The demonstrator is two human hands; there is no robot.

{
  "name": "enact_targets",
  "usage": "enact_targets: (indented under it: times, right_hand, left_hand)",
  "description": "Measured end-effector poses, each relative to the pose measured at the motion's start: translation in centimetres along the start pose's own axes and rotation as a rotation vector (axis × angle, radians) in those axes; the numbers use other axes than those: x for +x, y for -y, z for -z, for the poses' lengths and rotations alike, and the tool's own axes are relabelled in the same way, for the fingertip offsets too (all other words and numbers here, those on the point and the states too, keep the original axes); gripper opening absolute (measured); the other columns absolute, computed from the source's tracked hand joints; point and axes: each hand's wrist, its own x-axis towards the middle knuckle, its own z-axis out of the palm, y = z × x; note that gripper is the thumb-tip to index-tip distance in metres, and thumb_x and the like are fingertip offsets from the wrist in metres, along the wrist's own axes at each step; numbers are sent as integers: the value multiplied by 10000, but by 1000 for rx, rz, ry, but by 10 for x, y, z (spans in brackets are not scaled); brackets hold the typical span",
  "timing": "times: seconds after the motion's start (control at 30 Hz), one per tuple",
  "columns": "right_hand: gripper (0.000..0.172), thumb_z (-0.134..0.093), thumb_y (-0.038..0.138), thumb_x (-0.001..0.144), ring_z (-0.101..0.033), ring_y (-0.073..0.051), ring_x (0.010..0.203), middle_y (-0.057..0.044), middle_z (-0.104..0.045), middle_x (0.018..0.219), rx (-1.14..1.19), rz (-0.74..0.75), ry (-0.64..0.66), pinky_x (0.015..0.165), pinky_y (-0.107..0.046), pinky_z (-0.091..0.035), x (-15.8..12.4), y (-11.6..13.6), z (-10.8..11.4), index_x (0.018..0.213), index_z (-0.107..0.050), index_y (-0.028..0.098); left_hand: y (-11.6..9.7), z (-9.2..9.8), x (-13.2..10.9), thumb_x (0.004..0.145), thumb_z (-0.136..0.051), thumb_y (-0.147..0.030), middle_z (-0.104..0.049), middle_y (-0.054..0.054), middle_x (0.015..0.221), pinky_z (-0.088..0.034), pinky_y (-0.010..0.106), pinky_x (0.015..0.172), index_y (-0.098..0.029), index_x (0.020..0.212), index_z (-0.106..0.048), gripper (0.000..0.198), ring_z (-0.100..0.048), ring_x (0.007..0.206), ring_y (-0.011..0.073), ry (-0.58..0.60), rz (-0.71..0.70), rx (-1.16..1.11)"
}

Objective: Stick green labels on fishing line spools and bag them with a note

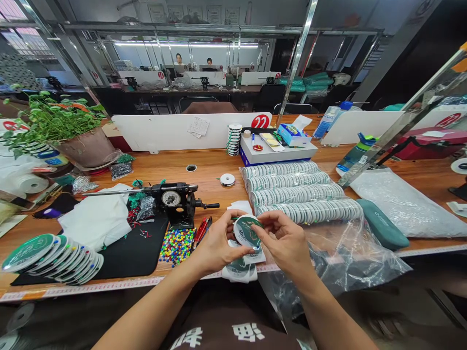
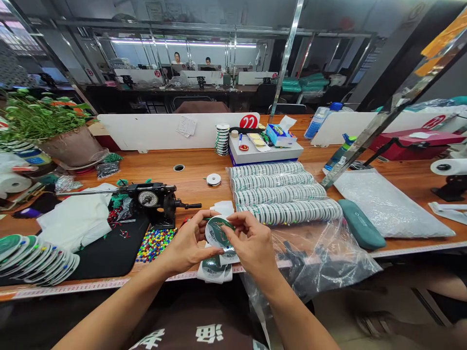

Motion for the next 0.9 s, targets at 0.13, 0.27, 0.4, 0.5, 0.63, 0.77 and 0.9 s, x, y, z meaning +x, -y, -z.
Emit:
enact_targets:
  times: [0.13,0.27,0.4,0.5,0.63,0.77,0.9]
  right_hand:
    - [132,-708,278,909,-623,-119,677,-26,-681,853,-70,92,-17,626,-231,-532,-1,5,-3,980,-655,180]
    - [140,-669,192,942,-598,-123,676,-29,-675,884,-325,344,-76,686,-263,-531,0,8,-4,1072,-616,187]
    - [276,-641,234,964,-611,-222,930,-142,-630,1133,-586,446,-203,874,-399,-512,8,8,-2,1216,-569,149]
    - [421,-693,355,929,-601,-226,931,-129,-621,1134,-479,322,-125,840,-380,-508,13,8,-6,1268,-543,155]
    - [453,-734,497,857,-563,-152,665,-33,-662,888,-216,-19,209,640,-290,-465,17,6,-18,1173,-628,189]
    - [461,-597,623,931,-519,-125,550,-13,-634,715,-48,-181,290,539,-257,-391,16,4,-28,1017,-656,174]
    - [433,-659,590,903,-507,-110,526,13,-595,703,-152,-81,230,537,-247,-379,12,7,-35,1050,-645,182]
  left_hand:
    - [1,3,0,678,-868,-253,-649,81,1117,-546,346,890,-179,1208,-495,652,-664,985,204,26,9,-12]
    - [7,7,-1,905,-671,-355,-637,90,1109,-540,330,896,-170,1216,-502,400,-639,985,178,-2,-44,16]
    - [13,9,-5,861,-717,-343,-640,76,1085,-553,303,862,-172,1183,-507,421,-650,956,171,-89,-9,21]
    - [14,7,-11,825,-743,-321,-656,68,1057,-557,291,827,-178,1184,-514,449,-661,931,175,-106,24,27]
    - [15,6,-21,840,-726,-327,-668,73,1033,-550,296,794,-185,1230,-536,456,-667,919,194,-49,39,112]
    - [14,10,-28,845,-729,-344,-665,81,1038,-561,322,818,-172,1226,-524,465,-679,943,208,-54,69,58]
    - [14,12,-35,679,-885,-273,-675,64,1109,-581,311,810,-204,1241,-495,687,-696,951,209,31,110,-31]
